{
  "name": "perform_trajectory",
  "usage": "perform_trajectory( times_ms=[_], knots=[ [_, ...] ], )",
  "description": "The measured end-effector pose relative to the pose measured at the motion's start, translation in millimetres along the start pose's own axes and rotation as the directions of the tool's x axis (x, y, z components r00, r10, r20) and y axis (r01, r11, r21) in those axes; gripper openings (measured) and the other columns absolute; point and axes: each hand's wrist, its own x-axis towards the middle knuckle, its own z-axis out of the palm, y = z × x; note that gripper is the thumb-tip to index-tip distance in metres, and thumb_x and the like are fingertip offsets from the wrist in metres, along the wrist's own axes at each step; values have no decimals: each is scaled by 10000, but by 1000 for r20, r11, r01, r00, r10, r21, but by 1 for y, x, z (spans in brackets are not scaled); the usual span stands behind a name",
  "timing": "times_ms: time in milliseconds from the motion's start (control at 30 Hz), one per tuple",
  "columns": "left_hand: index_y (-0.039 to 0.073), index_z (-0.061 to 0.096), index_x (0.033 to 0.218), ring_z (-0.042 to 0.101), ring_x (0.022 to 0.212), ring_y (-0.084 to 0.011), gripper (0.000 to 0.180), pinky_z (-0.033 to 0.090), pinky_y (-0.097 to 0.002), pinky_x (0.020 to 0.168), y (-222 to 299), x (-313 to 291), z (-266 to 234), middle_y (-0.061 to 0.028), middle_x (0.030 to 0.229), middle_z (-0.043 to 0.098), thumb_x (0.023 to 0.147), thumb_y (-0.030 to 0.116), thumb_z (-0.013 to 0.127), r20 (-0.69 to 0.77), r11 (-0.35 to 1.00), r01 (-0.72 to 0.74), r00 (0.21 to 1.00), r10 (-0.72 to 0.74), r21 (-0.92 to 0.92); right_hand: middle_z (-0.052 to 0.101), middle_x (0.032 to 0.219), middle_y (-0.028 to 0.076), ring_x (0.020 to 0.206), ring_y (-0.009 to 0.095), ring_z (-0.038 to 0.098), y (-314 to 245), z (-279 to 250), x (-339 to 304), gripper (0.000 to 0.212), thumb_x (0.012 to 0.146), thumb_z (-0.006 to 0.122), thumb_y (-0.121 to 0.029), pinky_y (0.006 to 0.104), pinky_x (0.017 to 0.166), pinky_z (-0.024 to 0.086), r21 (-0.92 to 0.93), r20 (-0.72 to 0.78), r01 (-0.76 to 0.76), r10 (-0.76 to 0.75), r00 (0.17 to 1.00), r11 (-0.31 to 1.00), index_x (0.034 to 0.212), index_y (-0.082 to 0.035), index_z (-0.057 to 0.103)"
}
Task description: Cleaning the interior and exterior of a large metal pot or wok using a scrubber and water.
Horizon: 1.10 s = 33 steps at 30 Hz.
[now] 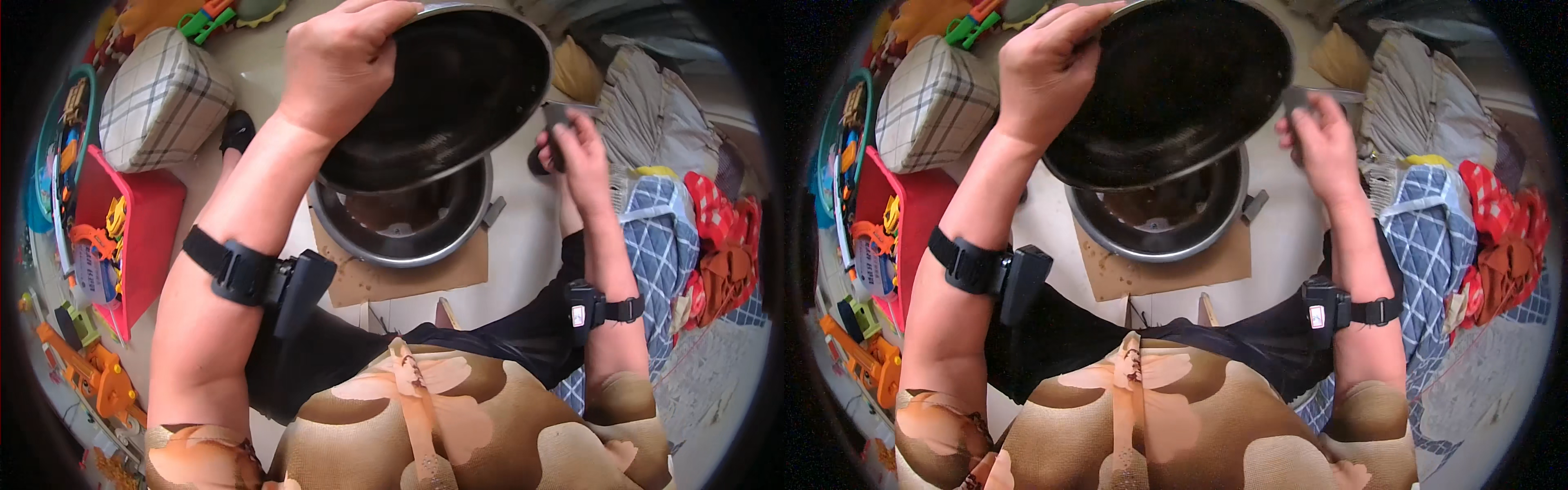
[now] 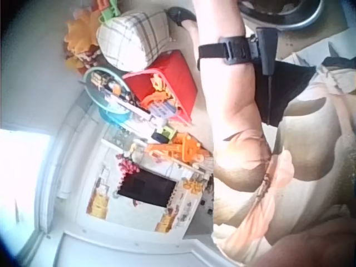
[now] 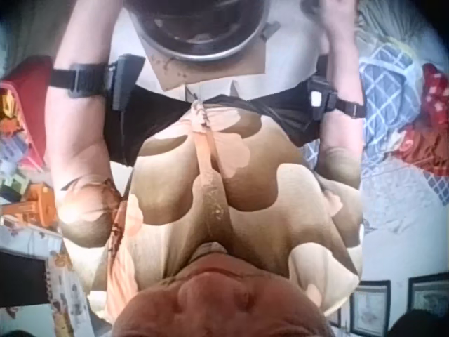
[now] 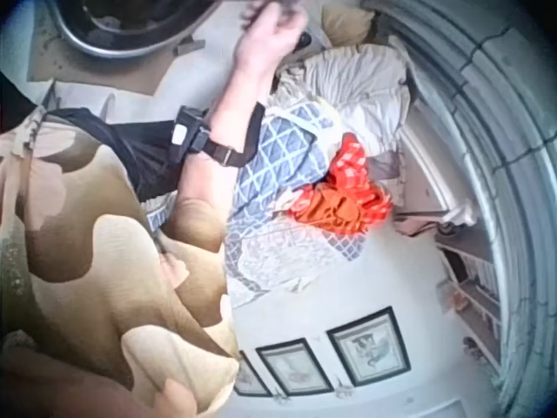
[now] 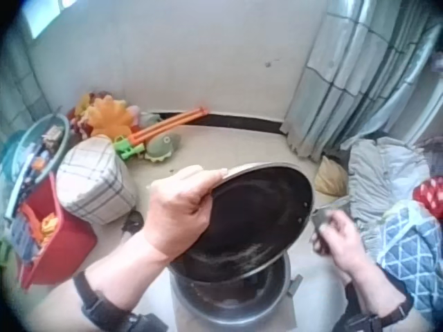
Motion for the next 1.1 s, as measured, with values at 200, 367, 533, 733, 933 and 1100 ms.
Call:
perform_trajectory(
  times_ms=[200,367,533,733,933,1100],
  knots=[
    [44,700,986,614,638,-310,346,496,-355,581,38,24,-15,-138,733,596,684,-91,597,116,992,-110,988,103,55,634,886,4,757,85,591,-74,-28,0,354,840,694,-96,237,699,476,-438,-109,465,-559,822,769,1156,13,576],
    [19,707,952,599,599,-276,336,485,-320,558,56,30,-21,-129,697,588,669,-125,597,72,996,-84,994,85,-22,649,1090,96,973,183,621,-108,-2,-14,539,773,744,-186,302,861,495,-637,129,595,-693,709,491,1266,-63,562],
    [-12,695,917,607,600,-245,314,480,-298,559,71,51,-22,-122,697,611,655,-147,588,-55,968,-187,982,180,-168,654,1041,151,991,296,641,-135,-18,-2,556,630,798,-120,361,868,498,-742,45,419,-584,810,524,1143,-28,602],
    [13,706,886,653,674,-275,242,508,-320,634,75,99,-48,-153,751,663,689,-85,606,-25,937,-349,937,349,-23,684,1028,75,928,84,598,-150,-48,39,356,785,731,-22,273,840,502,-147,290,604,-550,783,783,1123,16,627],
    [-20,696,979,656,731,-172,197,518,-289,693,63,127,-44,-114,822,700,786,-22,652,-92,900,-189,982,166,-393,709,943,54,865,96,650,-193,-112,83,361,937,641,-328,255,812,510,-628,280,571,-531,800,529,1117,-18,676],
    [114,573,1328,607,899,-123,426,485,-235,811,18,63,-62,-98,1061,664,914,133,668,-206,791,202,901,-381,-578,699,952,37,851,85,632,-218,-80,73,345,935,645,-303,253,789,498,-674,238,541,-546,803,503,1128,-18,665]
  ],
)
